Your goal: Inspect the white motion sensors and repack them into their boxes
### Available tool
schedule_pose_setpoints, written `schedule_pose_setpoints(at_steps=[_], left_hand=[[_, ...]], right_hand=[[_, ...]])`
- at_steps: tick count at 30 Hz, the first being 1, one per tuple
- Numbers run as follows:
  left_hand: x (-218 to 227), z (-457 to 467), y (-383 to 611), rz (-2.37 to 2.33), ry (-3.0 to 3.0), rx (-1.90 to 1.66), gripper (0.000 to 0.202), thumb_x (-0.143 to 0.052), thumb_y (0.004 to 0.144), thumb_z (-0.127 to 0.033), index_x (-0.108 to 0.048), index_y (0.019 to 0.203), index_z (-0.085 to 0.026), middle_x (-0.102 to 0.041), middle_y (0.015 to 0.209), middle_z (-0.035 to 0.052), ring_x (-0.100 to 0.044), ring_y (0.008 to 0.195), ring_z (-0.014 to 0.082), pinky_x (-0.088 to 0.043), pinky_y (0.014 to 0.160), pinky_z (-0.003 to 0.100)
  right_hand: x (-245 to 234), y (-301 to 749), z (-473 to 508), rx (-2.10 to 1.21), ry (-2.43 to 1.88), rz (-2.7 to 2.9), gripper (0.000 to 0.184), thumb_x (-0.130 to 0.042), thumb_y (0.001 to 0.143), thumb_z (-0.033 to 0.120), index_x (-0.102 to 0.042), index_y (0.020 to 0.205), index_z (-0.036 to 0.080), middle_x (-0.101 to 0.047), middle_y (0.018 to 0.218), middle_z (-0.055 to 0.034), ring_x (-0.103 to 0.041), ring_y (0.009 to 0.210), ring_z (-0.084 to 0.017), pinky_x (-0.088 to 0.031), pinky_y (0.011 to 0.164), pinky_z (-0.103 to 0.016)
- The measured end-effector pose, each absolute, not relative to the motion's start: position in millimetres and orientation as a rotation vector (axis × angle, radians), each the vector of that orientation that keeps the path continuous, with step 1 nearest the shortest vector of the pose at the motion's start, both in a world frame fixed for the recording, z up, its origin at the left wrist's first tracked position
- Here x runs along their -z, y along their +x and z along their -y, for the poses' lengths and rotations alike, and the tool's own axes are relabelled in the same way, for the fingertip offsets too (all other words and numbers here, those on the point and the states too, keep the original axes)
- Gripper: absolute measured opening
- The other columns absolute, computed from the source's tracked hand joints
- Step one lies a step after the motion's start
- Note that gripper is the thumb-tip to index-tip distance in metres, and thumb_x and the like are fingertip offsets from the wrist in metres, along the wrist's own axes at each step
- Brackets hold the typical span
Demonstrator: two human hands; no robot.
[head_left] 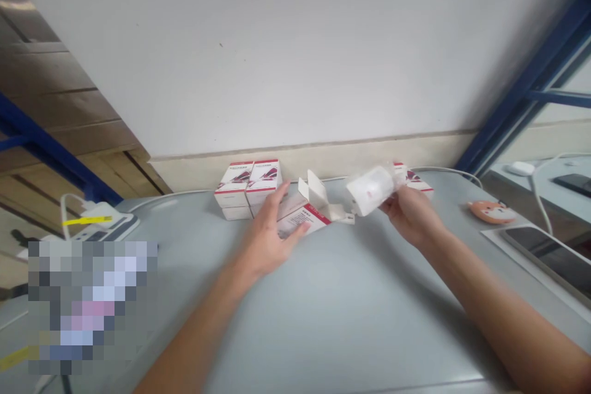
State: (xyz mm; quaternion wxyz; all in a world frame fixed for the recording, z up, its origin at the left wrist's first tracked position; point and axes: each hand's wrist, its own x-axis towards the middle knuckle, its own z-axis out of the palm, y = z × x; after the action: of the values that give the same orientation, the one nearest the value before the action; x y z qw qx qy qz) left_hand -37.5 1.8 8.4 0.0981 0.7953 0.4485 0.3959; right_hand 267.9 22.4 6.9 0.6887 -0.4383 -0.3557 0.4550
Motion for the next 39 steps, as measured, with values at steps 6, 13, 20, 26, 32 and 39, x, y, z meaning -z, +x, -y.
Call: schedule_pose_setpoints(at_steps=[6,13,20,26,32,39], left_hand=[[-2,-10,-34,-1.441,2.289,-1.560,0.060,-0.072,0.096,-0.035,-0.044,0.148,-0.026,-0.059,0.136,0.0132,-0.062,0.127,0.0274,-0.053,0.108,0.048],[-3,-12,-37,-1.657,2.224,-1.343,0.025,-0.057,0.104,-0.040,-0.061,0.122,-0.024,-0.068,0.113,0.0084,-0.070,0.098,0.0236,-0.056,0.081,0.037],[-9,-4,-35,-1.498,2.276,-0.994,0.036,-0.060,0.101,-0.044,-0.059,0.133,-0.027,-0.069,0.124,0.0064,-0.068,0.084,0.0193,-0.056,0.077,0.036],[-3,-8,-33,-1.564,2.081,-1.062,0.041,-0.071,0.092,-0.034,-0.063,0.132,-0.029,-0.064,0.128,0.0051,-0.065,0.078,0.0156,-0.059,0.077,0.034],[-4,4,-19,-1.585,2.103,-1.280,0.032,-0.065,0.097,-0.037,-0.068,0.127,-0.028,-0.059,0.129,0.0093,-0.063,0.114,0.0266,-0.053,0.100,0.043],[-6,48,23,-0.902,1.231,-0.907,0.057,-0.060,0.101,-0.060,-0.049,0.140,-0.021,-0.068,0.106,0.0084,-0.069,0.083,0.0195,-0.057,0.082,0.038]], right_hand=[[-3,273,-24,-1.199,-0.975,0.761,0.021,-0.078,0.078,0.020,-0.067,0.095,0.026,-0.076,0.093,0.0016,-0.075,0.082,-0.016,-0.065,0.066,-0.024],[-7,269,-23,-1.190,-0.969,0.687,0.022,-0.077,0.076,0.018,-0.065,0.092,0.025,-0.077,0.092,0.0022,-0.076,0.085,-0.018,-0.065,0.066,-0.025],[-13,263,-19,-1.177,-0.967,0.578,0.024,-0.073,0.072,0.011,-0.066,0.090,0.026,-0.078,0.095,0.0020,-0.075,0.085,-0.018,-0.066,0.068,-0.025],[-22,257,-14,-1.177,-0.988,0.512,0.025,-0.070,0.073,0.006,-0.071,0.088,0.025,-0.076,0.090,0.0028,-0.069,0.077,-0.014,-0.059,0.059,-0.018],[-15,248,-9,-1.093,-1.098,0.628,0.009,-0.077,0.080,0.021,-0.070,0.085,0.021,-0.070,0.080,0.0003,-0.062,0.067,-0.012,-0.053,0.055,-0.019],[-13,216,9,-0.898,-1.280,0.859,0.042,-0.070,0.092,0.064,-0.059,0.103,0.025,-0.070,0.077,-0.0001,-0.064,0.063,-0.017,-0.056,0.057,-0.031]])
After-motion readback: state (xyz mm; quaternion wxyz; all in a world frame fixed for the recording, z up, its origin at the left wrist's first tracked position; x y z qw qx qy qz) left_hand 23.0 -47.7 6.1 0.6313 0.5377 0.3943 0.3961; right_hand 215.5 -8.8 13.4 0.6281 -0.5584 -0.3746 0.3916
